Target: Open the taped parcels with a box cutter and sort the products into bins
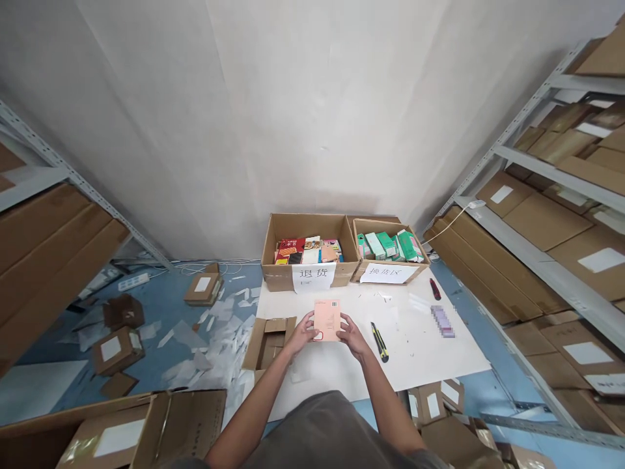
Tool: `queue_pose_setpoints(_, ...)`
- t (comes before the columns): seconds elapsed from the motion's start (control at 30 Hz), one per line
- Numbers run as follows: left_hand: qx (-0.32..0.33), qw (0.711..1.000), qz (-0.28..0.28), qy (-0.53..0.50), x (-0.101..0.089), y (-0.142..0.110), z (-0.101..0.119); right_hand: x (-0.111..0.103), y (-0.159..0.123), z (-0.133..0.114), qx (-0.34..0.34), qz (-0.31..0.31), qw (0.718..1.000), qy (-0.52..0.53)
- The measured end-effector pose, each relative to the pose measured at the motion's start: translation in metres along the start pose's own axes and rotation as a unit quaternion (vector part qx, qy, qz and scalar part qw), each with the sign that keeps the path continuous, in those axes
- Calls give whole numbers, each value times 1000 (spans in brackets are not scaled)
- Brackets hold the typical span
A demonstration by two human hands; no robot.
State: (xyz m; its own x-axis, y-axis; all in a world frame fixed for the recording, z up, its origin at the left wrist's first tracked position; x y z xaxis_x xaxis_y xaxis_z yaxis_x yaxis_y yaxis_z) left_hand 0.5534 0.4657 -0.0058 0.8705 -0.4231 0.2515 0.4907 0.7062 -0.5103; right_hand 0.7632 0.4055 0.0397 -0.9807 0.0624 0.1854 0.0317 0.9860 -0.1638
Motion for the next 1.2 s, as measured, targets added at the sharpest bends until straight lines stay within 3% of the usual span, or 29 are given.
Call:
queue_pose_setpoints(0.17, 73, 980, 138, 125, 0, -17, 25, 12, -7, -11, -66, 56, 995, -40)
queue_pose_setpoints(0.3, 136, 983, 46, 111, 30, -32, 39, 36, -18, -21, -155, 32, 978, -132)
queue_pose_setpoints(0.37, 169, 981, 45, 83, 42, -37, 47, 50, -23, -27, -199, 1, 963, -181)
queue_pose_setpoints(0.47, 185, 979, 66, 54, 45, -43, 58, 57, -25, -35, -235, -33, 948, -213)
queue_pose_setpoints(0.57, 143, 989, 23, 13, 34, -48, 68, 39, -21, -46, -229, 13, 951, -205)
queue_pose_setpoints(0.67, 79, 997, -25, -1, 24, -55, 76, 9, -17, -59, -150, 62, 978, -128)
queue_pose_setpoints(0.8, 42, 997, -71, -7, 27, -60, 83, -14, -21, -76, -60, -64, 996, 26)
queue_pose_setpoints(0.87, 61, 997, -46, -6, 34, -60, 86, -23, -24, -81, -57, -83, 994, 52)
queue_pose_setpoints(1.0, 154, 977, 132, 70, 65, -62, 88, -37, -28, -85, -106, -7, 994, 19)
queue_pose_setpoints(1.07, 184, 968, 135, 106, 95, -62, 85, -36, -31, -86, -143, -2, 989, -18)
queue_pose_setpoints(1.13, 203, 968, 103, 108, 125, -61, 81, -31, -36, -87, -182, -44, 981, -49)
queue_pose_setpoints(1.2, 215, 967, 106, 85, 144, -59, 79, -28, -42, -89, -212, -92, 970, -75)
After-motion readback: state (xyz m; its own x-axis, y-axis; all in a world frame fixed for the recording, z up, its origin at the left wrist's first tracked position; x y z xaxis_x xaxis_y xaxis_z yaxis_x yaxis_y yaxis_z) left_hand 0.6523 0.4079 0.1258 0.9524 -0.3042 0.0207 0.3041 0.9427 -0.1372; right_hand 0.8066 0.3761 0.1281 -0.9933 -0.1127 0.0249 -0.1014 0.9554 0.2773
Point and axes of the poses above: each hand's wrist, its own y-axis towards the middle knuckle, its own x-axis out of the palm, z = x × y, the point moved 2 cm from there along y, towards the middle knuckle, and after that the axes turned 12 degrees about -x, right-handed, at the moved point
